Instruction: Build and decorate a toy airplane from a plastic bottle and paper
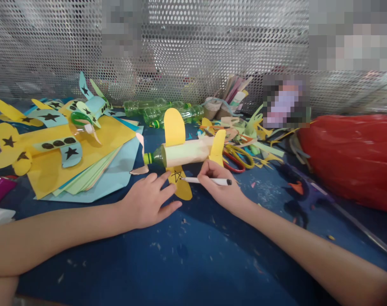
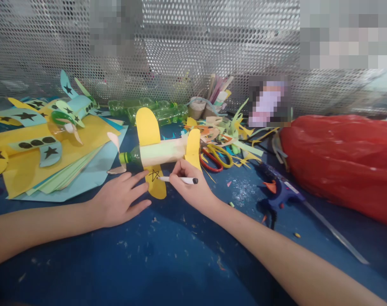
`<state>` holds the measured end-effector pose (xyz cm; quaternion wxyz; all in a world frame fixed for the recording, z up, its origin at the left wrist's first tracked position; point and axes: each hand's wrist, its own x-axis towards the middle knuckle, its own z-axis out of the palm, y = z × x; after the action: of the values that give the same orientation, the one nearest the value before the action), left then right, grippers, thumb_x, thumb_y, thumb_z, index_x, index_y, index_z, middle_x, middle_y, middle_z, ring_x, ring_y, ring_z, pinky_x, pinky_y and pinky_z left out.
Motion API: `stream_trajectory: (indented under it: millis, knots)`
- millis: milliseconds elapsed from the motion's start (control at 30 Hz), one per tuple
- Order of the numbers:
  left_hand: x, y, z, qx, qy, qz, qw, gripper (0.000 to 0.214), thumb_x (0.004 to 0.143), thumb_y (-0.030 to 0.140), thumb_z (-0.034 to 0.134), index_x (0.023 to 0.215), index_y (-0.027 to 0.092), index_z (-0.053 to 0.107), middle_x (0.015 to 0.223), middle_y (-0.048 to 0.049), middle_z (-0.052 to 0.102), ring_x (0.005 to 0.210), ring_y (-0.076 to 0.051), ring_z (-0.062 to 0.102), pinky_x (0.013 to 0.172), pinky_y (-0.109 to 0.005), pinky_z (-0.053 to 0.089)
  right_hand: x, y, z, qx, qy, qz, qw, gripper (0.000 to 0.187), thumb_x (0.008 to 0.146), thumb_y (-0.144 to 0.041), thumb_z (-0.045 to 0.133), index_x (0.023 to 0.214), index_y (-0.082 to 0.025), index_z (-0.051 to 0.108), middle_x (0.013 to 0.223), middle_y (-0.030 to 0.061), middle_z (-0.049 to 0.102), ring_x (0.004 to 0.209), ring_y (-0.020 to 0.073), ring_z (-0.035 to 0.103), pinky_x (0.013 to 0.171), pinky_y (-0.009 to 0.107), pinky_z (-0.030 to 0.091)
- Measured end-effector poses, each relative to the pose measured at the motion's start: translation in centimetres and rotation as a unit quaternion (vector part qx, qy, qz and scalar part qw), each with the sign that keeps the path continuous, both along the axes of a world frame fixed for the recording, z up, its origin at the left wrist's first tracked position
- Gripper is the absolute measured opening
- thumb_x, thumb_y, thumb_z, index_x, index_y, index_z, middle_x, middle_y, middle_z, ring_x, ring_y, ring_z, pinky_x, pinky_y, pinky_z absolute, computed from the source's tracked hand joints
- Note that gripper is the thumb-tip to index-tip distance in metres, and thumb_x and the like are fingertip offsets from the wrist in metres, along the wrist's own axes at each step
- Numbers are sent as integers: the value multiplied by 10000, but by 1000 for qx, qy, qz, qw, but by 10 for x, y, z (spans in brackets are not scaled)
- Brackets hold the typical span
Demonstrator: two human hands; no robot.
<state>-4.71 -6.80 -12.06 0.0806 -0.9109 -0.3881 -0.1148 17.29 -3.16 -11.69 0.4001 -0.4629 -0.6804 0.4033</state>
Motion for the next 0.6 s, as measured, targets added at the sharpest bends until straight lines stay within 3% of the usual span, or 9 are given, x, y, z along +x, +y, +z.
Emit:
stream_trajectory:
  millis: [433, 600]
  knots:
    - [0, 1, -1, 3, 6, -1, 1000, 505, 986, 489, 261, 1009, 160, 643, 1277, -200, 577, 816, -272, 558, 676, -410, 487, -1, 3, -9, -27, -12, 72, 997, 183, 847, -352, 604, 788, -198, 525, 657, -41, 520, 528, 80, 415, 484, 237, 314]
    - [0, 1, 1, -2, 10, 4, 1000, 510, 988, 488, 257, 1004, 156, 644, 1290, -200, 571, 826, -272, 562, 685, -412, 492, -2, 4, -6, -35, 28, 42, 998, 247, 838, -403, 608, 737, -205, 500, 604, -37, 538, 528, 95, 440, 508, 247, 332]
